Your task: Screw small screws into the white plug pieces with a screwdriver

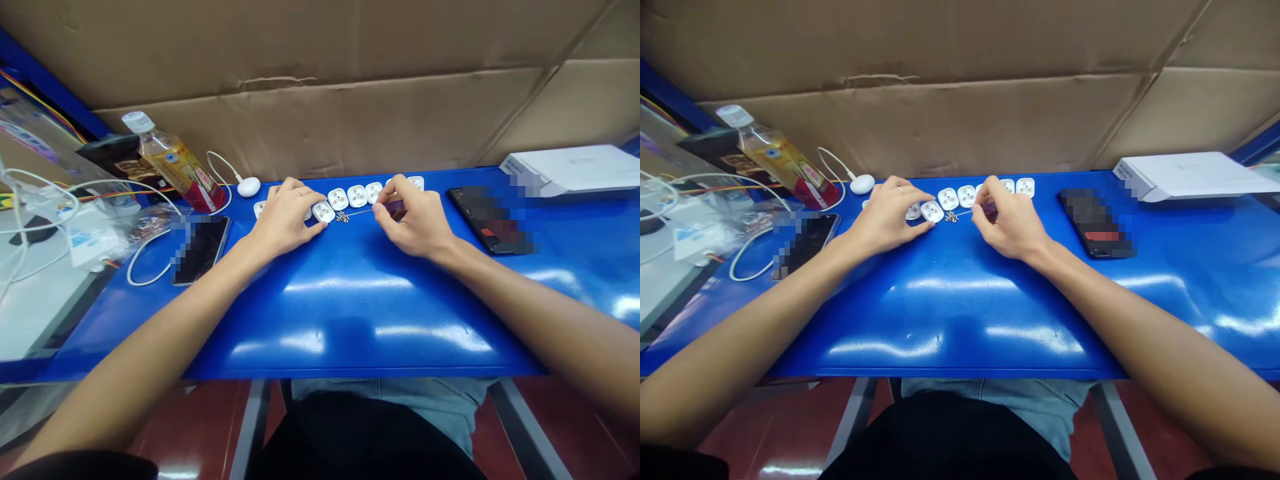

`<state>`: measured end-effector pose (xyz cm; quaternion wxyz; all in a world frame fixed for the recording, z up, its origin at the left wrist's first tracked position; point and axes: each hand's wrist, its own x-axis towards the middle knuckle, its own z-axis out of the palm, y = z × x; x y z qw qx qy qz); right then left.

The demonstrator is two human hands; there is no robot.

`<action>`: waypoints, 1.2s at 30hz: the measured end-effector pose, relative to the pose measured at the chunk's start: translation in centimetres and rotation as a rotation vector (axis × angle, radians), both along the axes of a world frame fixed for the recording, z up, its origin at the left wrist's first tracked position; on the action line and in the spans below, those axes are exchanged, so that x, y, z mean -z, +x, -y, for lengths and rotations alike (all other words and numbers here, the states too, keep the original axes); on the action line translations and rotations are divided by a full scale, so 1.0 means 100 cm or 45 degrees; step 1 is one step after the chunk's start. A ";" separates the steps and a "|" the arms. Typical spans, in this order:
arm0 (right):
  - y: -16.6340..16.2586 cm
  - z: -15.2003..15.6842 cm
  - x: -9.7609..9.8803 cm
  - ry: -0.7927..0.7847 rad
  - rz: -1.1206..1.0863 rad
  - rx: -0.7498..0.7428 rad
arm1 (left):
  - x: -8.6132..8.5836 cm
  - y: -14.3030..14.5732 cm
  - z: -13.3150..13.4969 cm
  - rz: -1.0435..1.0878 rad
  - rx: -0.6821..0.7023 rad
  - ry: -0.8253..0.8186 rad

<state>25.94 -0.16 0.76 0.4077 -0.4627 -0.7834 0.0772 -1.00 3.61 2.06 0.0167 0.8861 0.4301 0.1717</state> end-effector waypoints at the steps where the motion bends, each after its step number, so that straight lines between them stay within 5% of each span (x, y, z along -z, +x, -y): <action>1: 0.000 0.000 0.001 0.002 -0.001 -0.005 | -0.001 0.000 0.002 -0.001 0.012 -0.009; 10: 0.003 -0.006 0.005 0.072 -0.045 -0.039 | -0.001 0.001 0.029 0.171 0.094 -0.141; 26: -0.010 0.024 -0.021 0.202 -0.326 -0.226 | 0.009 0.006 0.035 0.855 0.110 -0.329; 36: -0.011 0.026 -0.023 0.209 -0.356 -0.276 | 0.007 0.008 0.035 0.915 0.085 -0.209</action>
